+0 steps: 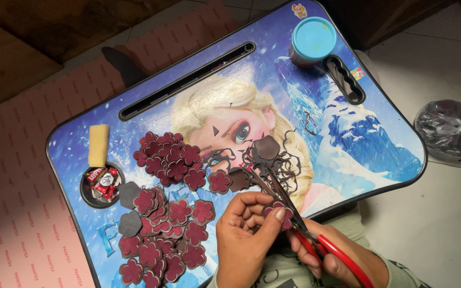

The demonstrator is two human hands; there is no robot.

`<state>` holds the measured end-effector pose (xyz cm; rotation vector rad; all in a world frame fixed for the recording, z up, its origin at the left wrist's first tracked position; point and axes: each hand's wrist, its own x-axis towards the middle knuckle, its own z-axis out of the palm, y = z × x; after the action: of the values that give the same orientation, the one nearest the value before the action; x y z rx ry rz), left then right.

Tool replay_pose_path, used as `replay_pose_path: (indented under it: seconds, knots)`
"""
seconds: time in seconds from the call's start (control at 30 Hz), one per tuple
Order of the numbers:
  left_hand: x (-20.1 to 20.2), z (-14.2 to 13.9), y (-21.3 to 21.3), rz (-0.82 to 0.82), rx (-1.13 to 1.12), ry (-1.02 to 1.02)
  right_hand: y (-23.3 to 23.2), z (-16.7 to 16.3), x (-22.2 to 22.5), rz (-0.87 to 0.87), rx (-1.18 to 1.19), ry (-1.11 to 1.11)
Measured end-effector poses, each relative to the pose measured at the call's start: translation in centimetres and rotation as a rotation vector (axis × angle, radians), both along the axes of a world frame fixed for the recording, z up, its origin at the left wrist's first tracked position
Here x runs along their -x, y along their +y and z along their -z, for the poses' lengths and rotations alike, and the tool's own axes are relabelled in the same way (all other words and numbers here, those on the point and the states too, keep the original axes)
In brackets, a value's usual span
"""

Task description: The person holds small dark fabric flower-shaped cutouts in one hand and trims their edges with red-handled scissors, placing trimmed pieces on a pile on a lap desk. The person repeats this trimming cycle one piece at a time across the episode.

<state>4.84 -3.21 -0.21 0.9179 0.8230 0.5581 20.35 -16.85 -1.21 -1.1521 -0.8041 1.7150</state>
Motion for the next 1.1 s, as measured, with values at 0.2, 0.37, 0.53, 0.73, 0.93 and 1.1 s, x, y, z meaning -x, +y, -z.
replay_pose_path:
  seconds: [0.2, 0.37, 0.53, 0.73, 0.93, 1.1]
  knots:
    - [0.0, 0.0, 0.1, 0.0, -0.005, -0.009, -0.3, -0.1, 0.0, -0.004, 0.01, -0.019]
    - [0.4, 0.3, 0.3, 0.005, -0.009, -0.002, -0.1, 0.1, -0.3, -0.011, -0.013, -0.018]
    - [0.8, 0.4, 0.8, 0.025, -0.039, -0.016, -0.1, -0.3, -0.5, -0.015, 0.081, -0.01]
    - [0.9, 0.1, 1.2, 0.048, -0.02, 0.001, -0.2, 0.2, -0.7, -0.023, 0.085, -0.004]
    - [1.0, -0.2, 1.5, 0.04, -0.069, 0.069, -0.4, 1.1, -0.7, -0.011, 0.072, -0.006]
    - [1.1, -0.4, 1.7, 0.036, -0.049, 0.061, -0.5, 1.0, -1.0, -0.045, 0.038, -0.096]
